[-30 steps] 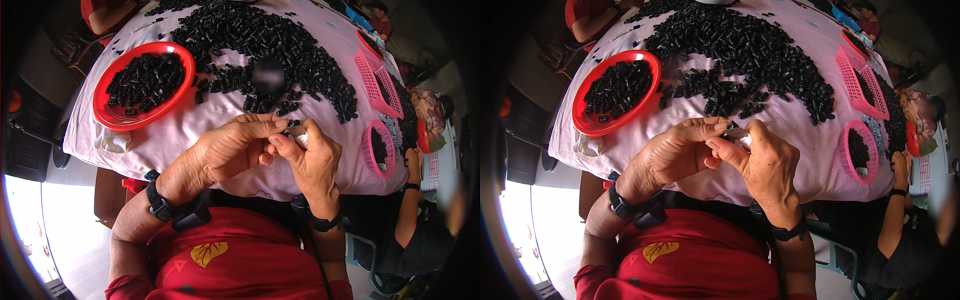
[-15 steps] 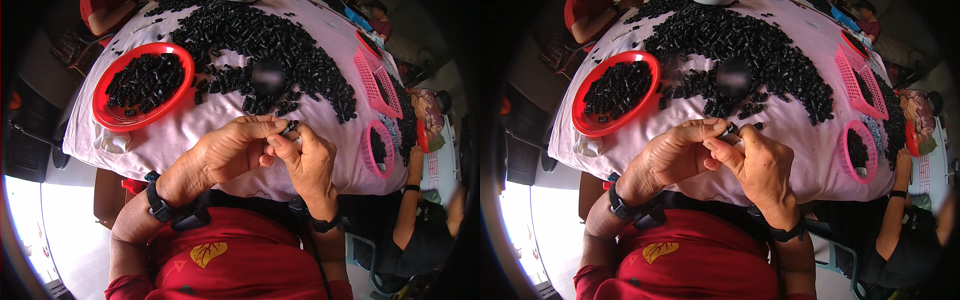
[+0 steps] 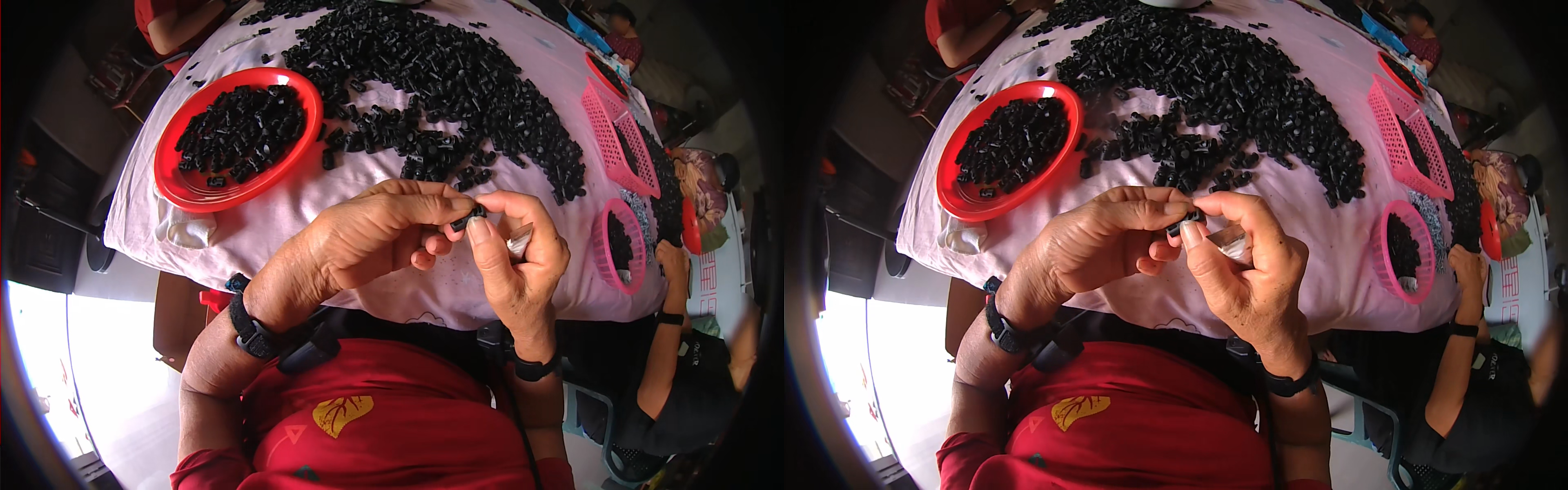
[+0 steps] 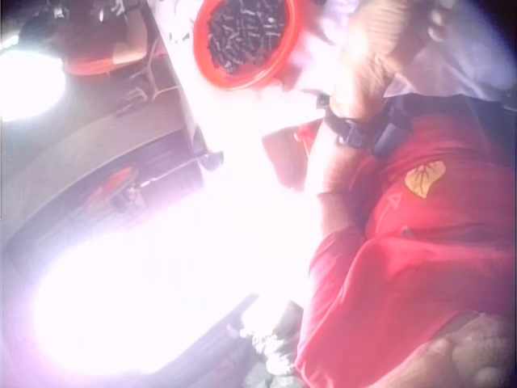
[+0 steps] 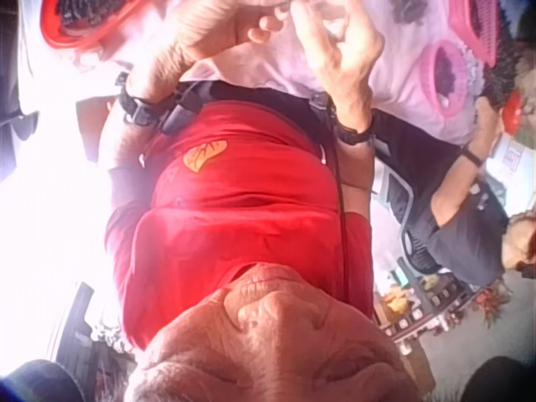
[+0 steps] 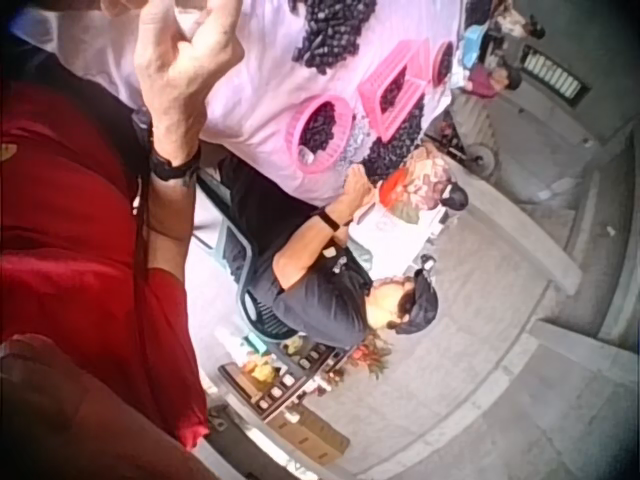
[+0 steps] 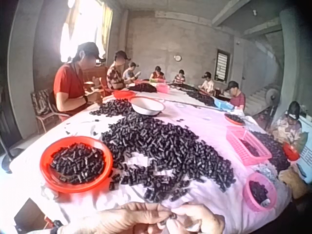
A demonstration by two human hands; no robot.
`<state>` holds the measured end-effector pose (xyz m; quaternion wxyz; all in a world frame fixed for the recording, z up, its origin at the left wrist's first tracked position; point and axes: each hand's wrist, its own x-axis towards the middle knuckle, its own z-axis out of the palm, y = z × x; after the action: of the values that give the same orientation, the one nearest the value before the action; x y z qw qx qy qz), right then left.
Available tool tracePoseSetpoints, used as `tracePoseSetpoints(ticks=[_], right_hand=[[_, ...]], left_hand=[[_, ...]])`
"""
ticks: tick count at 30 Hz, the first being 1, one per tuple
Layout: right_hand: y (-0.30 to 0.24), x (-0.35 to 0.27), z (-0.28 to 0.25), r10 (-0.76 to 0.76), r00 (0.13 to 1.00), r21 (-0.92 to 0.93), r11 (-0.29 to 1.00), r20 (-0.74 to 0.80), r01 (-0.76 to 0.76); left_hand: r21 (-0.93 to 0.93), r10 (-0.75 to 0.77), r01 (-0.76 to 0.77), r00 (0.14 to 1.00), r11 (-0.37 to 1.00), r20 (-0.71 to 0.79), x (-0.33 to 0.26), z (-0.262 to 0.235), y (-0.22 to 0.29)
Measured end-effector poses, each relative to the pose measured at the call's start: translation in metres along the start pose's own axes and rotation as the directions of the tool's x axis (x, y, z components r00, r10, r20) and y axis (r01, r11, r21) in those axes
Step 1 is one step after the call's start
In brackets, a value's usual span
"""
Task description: Assembling small black plastic components by hand at a production table.
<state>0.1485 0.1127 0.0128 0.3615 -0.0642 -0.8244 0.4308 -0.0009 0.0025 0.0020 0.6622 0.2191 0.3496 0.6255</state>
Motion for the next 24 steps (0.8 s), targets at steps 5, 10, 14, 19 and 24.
tracePoseSetpoints(ticks=[5, 10, 14, 19, 24], right_hand=[[0.007, 0.000, 0.002, 0.010, 0.990, 0.028, 1.000, -0.138, -0.007], [0.008, 0.001, 0.007, 0.023, 0.979, 0.058, 0.998, -0.200, -0.011], [0.003, -0.002, 0.008, 0.034, 0.989, 0.048, 0.998, -0.147, -0.027], [0.002, -0.003, 0.007, 0.049, 0.995, -0.010, 0.999, -0.085, -0.050], [-0.001, -0.002, 0.007, 0.042, 0.996, -0.015, 0.999, -0.079, -0.043]], left_hand=[[-0.123, 0.101, -0.103, 0.995, 0.987, -0.025, 0.002, 0.004, -0.001], [-0.072, 0.147, -0.147, 0.989, 0.986, -0.003, -0.002, 0.008, 0.003], [-0.074, 0.196, -0.195, 0.981, 0.978, 0.000, 0.002, 0.001, -0.002], [-0.033, 0.211, -0.211, 0.977, 0.977, -0.016, 0.004, 0.001, -0.004], [-0.010, 0.225, -0.225, 0.974, 0.974, 0.022, 0.003, -0.001, -0.005]])
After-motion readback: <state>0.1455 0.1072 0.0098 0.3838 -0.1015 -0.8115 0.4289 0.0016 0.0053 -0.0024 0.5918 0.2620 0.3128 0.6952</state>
